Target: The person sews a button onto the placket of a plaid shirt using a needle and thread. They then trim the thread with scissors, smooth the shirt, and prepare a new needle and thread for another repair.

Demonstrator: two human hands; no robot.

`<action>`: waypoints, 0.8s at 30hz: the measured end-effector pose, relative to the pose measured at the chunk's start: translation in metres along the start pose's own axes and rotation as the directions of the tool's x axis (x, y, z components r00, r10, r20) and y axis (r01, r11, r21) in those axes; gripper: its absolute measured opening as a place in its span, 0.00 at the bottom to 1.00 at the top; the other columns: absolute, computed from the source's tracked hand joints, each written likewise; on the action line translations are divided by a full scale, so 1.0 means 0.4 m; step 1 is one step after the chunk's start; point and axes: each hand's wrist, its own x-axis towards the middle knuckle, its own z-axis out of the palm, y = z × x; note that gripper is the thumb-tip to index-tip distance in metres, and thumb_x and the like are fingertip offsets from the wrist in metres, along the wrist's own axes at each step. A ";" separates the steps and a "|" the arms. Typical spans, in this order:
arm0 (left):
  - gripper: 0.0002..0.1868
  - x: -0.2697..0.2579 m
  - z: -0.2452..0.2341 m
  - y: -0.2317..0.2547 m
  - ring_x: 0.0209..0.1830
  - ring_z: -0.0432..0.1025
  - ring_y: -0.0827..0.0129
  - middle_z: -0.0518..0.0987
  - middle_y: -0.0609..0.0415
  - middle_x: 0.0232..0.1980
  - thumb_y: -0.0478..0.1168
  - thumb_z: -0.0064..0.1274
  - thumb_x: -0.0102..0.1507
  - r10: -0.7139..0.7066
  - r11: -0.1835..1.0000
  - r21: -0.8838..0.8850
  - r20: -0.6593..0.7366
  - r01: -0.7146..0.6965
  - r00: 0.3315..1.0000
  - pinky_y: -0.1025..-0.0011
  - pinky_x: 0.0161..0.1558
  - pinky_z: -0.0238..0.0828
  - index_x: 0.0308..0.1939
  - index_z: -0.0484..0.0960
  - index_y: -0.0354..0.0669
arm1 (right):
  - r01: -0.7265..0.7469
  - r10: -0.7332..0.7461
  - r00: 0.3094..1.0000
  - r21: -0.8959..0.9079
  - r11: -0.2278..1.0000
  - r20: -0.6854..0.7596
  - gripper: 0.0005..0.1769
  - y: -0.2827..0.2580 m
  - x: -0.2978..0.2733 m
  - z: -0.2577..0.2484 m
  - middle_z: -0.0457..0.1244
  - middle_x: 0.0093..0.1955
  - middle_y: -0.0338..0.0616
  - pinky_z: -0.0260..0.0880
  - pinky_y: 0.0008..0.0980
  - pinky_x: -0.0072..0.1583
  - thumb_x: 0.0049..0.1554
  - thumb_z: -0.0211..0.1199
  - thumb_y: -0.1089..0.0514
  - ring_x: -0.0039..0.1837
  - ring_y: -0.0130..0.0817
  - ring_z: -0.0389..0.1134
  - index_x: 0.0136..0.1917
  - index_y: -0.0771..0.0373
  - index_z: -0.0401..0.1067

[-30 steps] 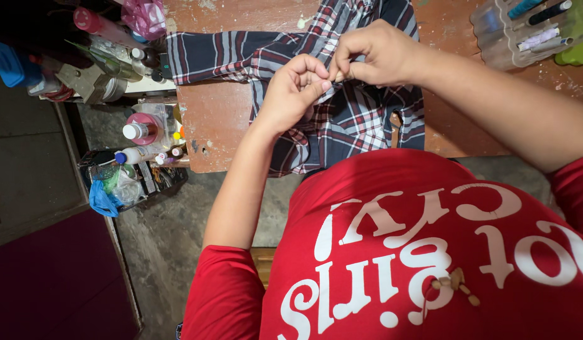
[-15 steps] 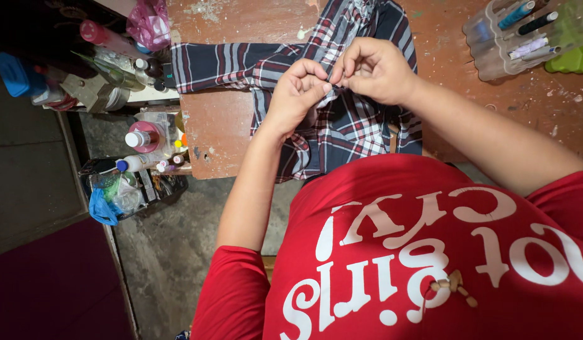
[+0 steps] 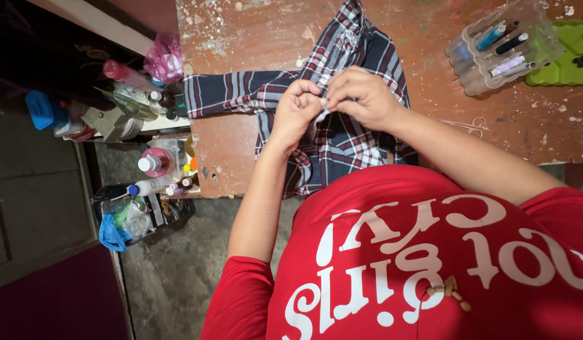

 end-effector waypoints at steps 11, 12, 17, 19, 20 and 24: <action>0.17 -0.038 0.110 0.058 0.30 0.64 0.82 0.76 0.62 0.35 0.33 0.64 0.61 0.191 0.890 0.435 -0.077 -0.139 0.979 0.80 0.33 0.61 0.54 0.82 0.37 | -0.109 0.598 0.787 0.921 0.375 -0.151 0.04 0.025 0.016 -0.072 0.69 0.50 0.53 0.80 0.40 0.53 0.66 0.64 0.68 0.52 0.44 0.76 0.53 0.68 0.69; 0.20 -0.047 0.133 0.072 0.30 0.64 0.80 0.77 0.61 0.37 0.34 0.67 0.58 0.254 0.804 0.568 -0.063 -0.175 0.965 0.79 0.33 0.62 0.54 0.83 0.38 | -0.099 0.624 0.767 0.934 0.344 -0.149 0.05 0.016 0.022 -0.073 0.69 0.50 0.53 0.81 0.39 0.52 0.65 0.64 0.67 0.51 0.43 0.76 0.53 0.68 0.69; 0.14 -0.064 0.226 0.107 0.42 0.75 0.60 0.81 0.55 0.43 0.43 0.66 0.59 0.756 0.103 0.946 0.127 -0.309 0.642 0.66 0.47 0.72 0.47 0.84 0.46 | -0.114 0.595 0.797 0.941 0.319 -0.105 0.05 -0.040 0.025 -0.067 0.69 0.50 0.53 0.80 0.40 0.54 0.65 0.64 0.68 0.52 0.43 0.75 0.53 0.68 0.69; 0.09 -0.062 0.233 0.104 0.42 0.75 0.60 0.81 0.56 0.42 0.40 0.64 0.63 0.766 0.100 0.952 0.111 -0.288 0.633 0.65 0.47 0.72 0.47 0.85 0.47 | -0.112 0.586 0.802 0.934 0.339 -0.117 0.04 -0.044 0.023 -0.072 0.69 0.50 0.53 0.80 0.40 0.54 0.66 0.64 0.68 0.51 0.42 0.75 0.53 0.68 0.69; 0.09 -0.060 0.231 0.099 0.41 0.75 0.61 0.82 0.55 0.42 0.40 0.64 0.64 0.756 0.080 0.955 0.129 -0.286 0.642 0.65 0.47 0.72 0.47 0.85 0.46 | -0.112 0.599 0.789 0.926 0.361 -0.138 0.04 -0.037 0.027 -0.075 0.69 0.49 0.53 0.81 0.40 0.54 0.66 0.63 0.68 0.51 0.42 0.75 0.53 0.68 0.69; 0.07 -0.050 0.202 0.083 0.38 0.74 0.59 0.81 0.55 0.38 0.41 0.64 0.64 0.713 -0.009 0.971 0.174 -0.239 0.679 0.63 0.44 0.71 0.45 0.86 0.44 | -0.154 0.668 0.732 0.922 0.354 -0.134 0.02 -0.015 0.019 -0.077 0.69 0.48 0.55 0.81 0.40 0.54 0.67 0.62 0.68 0.50 0.42 0.75 0.51 0.70 0.70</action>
